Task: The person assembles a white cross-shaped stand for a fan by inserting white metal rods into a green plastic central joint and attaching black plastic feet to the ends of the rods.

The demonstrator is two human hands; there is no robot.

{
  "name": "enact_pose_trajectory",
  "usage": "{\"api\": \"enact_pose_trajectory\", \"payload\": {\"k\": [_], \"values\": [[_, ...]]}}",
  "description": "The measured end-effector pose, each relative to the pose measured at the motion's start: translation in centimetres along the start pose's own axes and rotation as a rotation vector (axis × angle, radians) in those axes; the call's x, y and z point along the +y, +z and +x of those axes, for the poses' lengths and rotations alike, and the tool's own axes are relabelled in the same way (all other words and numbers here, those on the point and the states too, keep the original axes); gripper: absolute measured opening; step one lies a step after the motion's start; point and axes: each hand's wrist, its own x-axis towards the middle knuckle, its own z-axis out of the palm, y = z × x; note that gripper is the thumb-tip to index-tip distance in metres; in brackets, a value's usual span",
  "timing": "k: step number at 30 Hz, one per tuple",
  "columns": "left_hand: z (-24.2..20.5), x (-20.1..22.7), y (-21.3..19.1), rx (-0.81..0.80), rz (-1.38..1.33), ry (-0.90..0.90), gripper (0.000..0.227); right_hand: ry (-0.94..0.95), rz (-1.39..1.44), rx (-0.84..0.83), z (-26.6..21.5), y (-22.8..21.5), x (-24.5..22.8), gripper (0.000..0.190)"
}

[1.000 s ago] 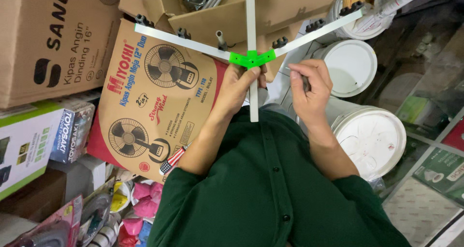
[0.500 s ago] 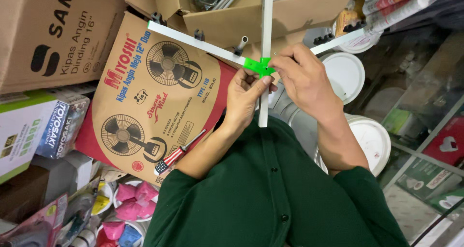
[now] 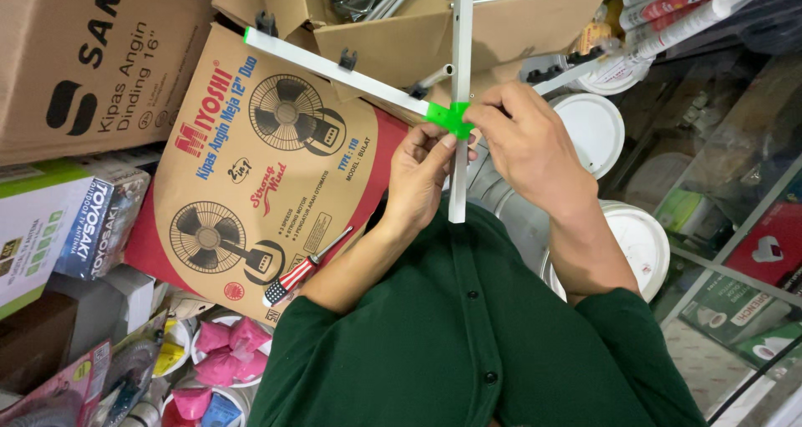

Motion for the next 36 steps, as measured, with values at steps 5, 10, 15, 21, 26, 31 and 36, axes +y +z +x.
{"api": "enact_pose_trajectory", "payload": {"k": [5,10,15,21,26,31,36], "values": [[-0.2,-0.4,0.2,0.024,0.037,0.041,0.018,0.021,0.064,-0.016,-0.5,0.3,0.1,0.025],[-0.3,-0.8,0.5,0.038,0.055,0.075,0.019,0.138,0.213,0.098,-1.6,1.4,0.4,0.018],[-0.4,-1.0,0.7,0.040,0.070,0.106,0.019,0.150,0.232,0.142,-2.7,1.5,0.7,0.019],[-0.9,-1.4,1.2,0.028,0.152,0.171,0.025,0.198,0.265,0.167,-3.0,1.8,1.0,0.017],[-1.3,-1.6,1.4,0.029,0.197,0.200,0.027,0.190,0.232,0.152,-3.0,1.9,1.0,0.016],[-1.9,-1.4,1.7,0.023,0.269,0.205,0.031,0.225,0.284,0.148,-3.0,2.0,1.3,0.014],[-2.1,-1.5,2.1,0.008,0.286,0.238,0.033,0.320,0.381,0.169,-3.3,2.3,1.6,0.014]]}}
